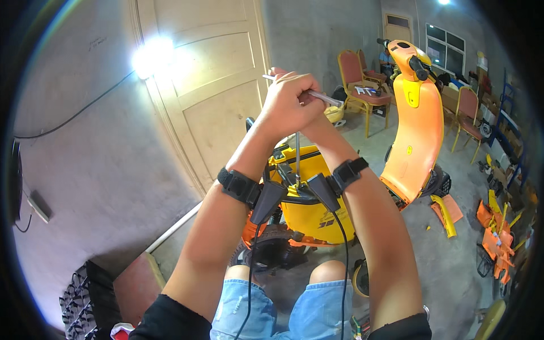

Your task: Using various tools to work on the internal components of a yellow electric scooter.

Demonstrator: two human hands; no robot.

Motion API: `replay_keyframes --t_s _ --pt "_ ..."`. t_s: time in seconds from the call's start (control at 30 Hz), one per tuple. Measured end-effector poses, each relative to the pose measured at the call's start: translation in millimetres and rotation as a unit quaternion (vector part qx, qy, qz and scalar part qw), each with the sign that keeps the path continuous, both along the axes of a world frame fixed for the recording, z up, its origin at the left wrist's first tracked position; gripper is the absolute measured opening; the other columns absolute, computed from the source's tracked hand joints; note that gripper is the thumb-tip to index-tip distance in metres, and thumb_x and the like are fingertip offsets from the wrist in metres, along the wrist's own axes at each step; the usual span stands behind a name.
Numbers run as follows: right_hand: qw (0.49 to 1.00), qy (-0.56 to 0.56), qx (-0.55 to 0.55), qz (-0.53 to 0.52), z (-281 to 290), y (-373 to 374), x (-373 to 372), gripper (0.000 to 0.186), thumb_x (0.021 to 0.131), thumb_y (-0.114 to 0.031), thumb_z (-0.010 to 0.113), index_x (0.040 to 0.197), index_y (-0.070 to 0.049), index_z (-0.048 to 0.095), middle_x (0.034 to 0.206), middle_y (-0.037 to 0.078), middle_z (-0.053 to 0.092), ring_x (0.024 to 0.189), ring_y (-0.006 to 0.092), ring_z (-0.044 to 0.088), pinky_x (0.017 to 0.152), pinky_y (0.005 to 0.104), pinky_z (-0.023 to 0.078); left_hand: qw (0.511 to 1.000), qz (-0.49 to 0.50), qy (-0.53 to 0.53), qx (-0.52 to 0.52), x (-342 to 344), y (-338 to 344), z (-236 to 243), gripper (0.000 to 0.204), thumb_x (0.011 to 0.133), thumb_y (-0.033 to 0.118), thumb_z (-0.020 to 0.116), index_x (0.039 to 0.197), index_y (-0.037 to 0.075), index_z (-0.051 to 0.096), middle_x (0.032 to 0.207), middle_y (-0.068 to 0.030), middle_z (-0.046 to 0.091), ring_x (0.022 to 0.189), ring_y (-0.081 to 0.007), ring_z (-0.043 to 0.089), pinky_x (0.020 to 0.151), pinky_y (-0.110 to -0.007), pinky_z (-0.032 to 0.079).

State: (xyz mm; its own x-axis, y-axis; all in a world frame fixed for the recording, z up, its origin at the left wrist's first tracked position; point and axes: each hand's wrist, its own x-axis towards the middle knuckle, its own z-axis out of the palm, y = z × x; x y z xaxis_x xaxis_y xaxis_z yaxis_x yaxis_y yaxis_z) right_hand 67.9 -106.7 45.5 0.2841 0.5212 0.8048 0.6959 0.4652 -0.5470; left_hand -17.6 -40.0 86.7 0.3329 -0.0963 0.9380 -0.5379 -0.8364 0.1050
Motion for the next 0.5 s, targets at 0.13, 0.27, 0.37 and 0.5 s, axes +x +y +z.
replay_keyframes --t_s 0.13,0.27,0.37,0.5 --pt "1.0 -0.019 0.004 -0.007 4.9 12.7 3.4 0.048 0.08 -0.016 0.072 0.12 -0.002 0.05 0.117 0.011 0.058 0.119 0.0233 0.051 0.099 0.0383 0.041 0.999 -0.022 0.012 -0.029 -1.9 3.6 0.8 0.016 0.061 0.015 0.066 0.071 0.004 0.06 0.062 -0.0076 0.056 0.069 -0.0292 0.055 0.067 -0.041 0.043" --pt "0.999 -0.045 -0.007 -0.023 12.3 21.8 5.2 0.044 0.079 -0.016 0.071 0.115 -0.003 0.05 0.113 0.01 0.058 0.116 0.0236 0.051 0.097 0.0382 0.041 1.0 -0.016 0.023 -0.007 0.6 10.1 -1.7 0.018 0.066 0.012 0.066 0.079 0.001 0.061 0.067 -0.0089 0.054 0.064 -0.0215 0.052 0.062 -0.033 0.042" --pt "0.997 -0.073 -0.021 -0.034 19.6 29.3 3.6 0.04 0.079 -0.016 0.07 0.112 -0.003 0.05 0.11 0.01 0.058 0.113 0.0239 0.052 0.095 0.0382 0.041 1.0 -0.027 -0.006 -0.011 3.7 9.7 -2.1 0.015 0.062 0.015 0.066 0.071 0.004 0.059 0.064 -0.0077 0.056 0.071 -0.0289 0.055 0.07 -0.039 0.043" --pt "0.991 -0.118 -0.047 -0.051 30.7 44.2 2.2 0.036 0.078 -0.016 0.069 0.107 -0.004 0.05 0.107 0.01 0.058 0.11 0.0242 0.053 0.093 0.0381 0.042 0.994 -0.024 -0.059 0.089 -0.6 6.1 5.6 0.016 0.071 0.014 0.067 0.079 0.001 0.06 0.072 -0.0104 0.059 0.068 -0.0262 0.056 0.069 -0.038 0.045"
